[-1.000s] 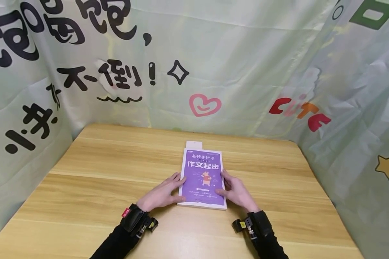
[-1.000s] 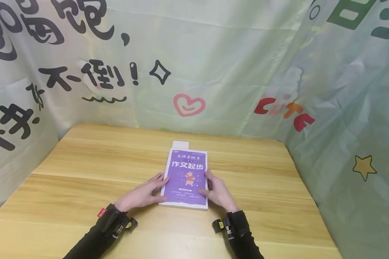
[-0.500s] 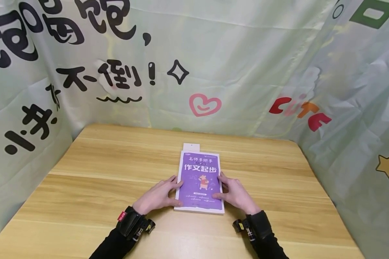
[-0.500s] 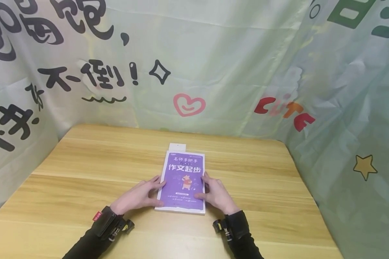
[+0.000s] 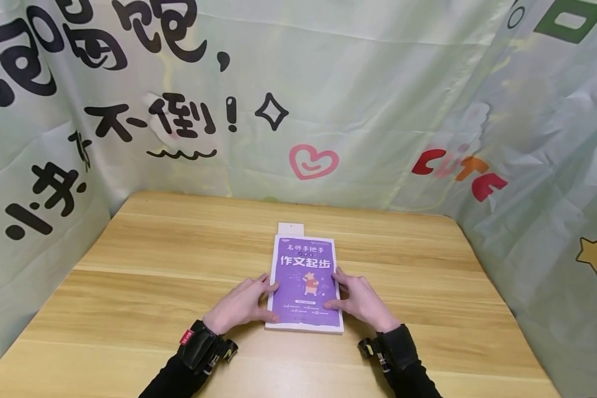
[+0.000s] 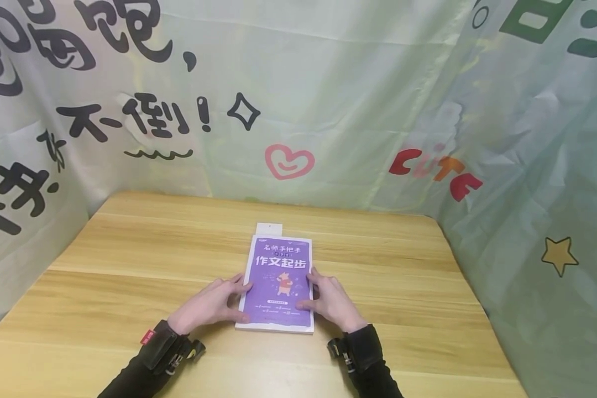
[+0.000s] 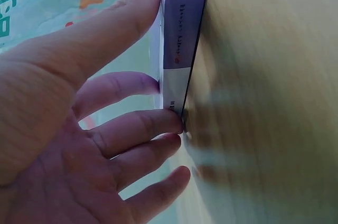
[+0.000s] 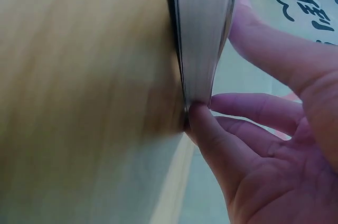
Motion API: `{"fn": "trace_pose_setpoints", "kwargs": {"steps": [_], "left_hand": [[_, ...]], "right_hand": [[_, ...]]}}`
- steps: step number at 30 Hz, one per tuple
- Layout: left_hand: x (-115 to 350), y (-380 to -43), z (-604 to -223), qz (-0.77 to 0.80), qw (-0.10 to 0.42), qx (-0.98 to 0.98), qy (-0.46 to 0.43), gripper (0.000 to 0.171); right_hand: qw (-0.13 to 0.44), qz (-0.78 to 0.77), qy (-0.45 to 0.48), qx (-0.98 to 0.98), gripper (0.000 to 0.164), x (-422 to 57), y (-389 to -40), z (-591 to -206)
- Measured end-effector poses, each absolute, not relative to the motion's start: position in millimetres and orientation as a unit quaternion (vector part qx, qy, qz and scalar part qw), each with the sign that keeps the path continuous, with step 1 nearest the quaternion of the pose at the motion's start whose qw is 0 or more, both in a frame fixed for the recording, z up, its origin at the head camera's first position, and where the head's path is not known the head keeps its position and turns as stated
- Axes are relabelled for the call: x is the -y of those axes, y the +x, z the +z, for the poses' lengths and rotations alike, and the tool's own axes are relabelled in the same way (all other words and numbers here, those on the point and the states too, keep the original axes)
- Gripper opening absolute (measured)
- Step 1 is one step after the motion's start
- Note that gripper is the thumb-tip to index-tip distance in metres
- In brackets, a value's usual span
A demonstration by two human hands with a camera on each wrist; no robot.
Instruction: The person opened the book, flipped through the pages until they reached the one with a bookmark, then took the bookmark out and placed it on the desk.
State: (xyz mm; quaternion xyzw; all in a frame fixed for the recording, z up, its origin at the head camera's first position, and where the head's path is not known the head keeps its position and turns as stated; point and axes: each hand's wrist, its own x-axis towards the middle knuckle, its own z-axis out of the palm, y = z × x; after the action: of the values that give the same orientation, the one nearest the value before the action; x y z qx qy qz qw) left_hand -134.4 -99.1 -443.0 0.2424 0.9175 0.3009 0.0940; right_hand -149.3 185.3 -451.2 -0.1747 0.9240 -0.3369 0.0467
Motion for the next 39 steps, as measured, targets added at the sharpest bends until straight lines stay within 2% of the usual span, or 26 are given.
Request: {"fn": "trace_pose_setpoints", "kwargs": {"steps": [5,12,14,16,21,23,30,39], "left_hand": [[94.2,-132.8,-439.7,0.255,0.093,-0.923,0.274,0.073],[91.4,-127.2,-435.7,0.232,0.099,-0.906,0.339,0.059],[91.0,-125.2,-435.8,0.225,0.1,-0.906,0.344,0.059],[89.6,-123.9,-436.8,0.218,0.099,-0.907,0.346,0.062],[83.1,-120.4,-438.1,0.203,0.091,-0.911,0.348,0.077],[80.4,-118.7,-438.8,0.199,0.083,-0.912,0.348,0.08],[73.2,-115.8,-445.1,0.191,0.047,-0.917,0.347,0.079],[70.4,-117.8,-448.3,0.191,0.045,-0.922,0.333,0.081]], "right_hand": [[0.027,-0.285,-0.202,-0.937,0.078,-183.7,-147.2,-449.2],[0.031,-0.254,-0.318,-0.913,0.049,-181.8,-143.8,-443.1],[0.044,-0.248,-0.336,-0.908,0.047,-182.5,-142.2,-442.1],[0.062,-0.244,-0.342,-0.905,0.054,-183.0,-140.1,-440.4],[0.115,-0.219,-0.331,-0.911,0.091,-181.1,-134.9,-435.3],[0.127,-0.207,-0.33,-0.912,0.097,-179.4,-133.3,-433.8],[0.135,-0.203,-0.331,-0.911,0.09,-177.9,-131.7,-432.6],[0.14,-0.228,-0.338,-0.902,0.084,-184.2,-134.2,-433.0]]}}
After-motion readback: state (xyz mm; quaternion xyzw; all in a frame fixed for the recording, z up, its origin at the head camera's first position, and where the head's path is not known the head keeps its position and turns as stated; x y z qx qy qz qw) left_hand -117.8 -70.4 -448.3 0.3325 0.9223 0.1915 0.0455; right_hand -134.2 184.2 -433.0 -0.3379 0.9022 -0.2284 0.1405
